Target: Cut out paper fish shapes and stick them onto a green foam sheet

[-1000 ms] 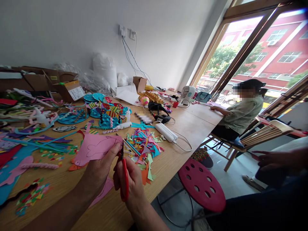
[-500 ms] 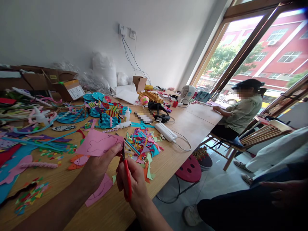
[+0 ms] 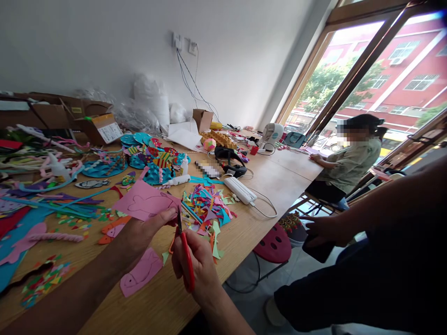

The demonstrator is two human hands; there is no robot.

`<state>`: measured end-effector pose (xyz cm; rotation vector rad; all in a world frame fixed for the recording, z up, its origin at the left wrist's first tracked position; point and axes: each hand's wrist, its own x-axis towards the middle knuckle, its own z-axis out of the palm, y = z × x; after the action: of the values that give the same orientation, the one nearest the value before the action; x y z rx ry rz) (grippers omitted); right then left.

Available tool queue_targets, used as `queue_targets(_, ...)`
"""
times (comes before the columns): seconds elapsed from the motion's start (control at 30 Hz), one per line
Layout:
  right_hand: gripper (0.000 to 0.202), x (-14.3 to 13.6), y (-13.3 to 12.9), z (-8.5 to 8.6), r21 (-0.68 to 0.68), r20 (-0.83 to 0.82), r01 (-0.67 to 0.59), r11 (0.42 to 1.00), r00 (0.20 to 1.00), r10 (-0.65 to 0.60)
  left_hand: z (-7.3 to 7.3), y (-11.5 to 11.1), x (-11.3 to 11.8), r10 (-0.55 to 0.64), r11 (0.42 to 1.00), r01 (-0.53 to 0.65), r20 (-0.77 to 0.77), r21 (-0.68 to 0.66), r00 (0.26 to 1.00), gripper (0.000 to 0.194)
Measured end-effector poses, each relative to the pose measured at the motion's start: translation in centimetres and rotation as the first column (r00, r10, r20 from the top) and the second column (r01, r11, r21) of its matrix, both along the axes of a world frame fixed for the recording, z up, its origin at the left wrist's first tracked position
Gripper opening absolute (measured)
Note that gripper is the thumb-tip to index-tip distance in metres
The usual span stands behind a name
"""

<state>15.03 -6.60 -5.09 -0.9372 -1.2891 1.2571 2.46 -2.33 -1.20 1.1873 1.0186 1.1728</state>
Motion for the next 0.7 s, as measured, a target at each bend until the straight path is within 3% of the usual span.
queue_targets(0.7,0.047,0.1,-0.4,0.5,-0.046,0.029,0.0,0.999,1.0,0.001,0.6,0.4,-1.0,-0.172,0.983,0.17,-0.034,-0.068,0.984,0.019)
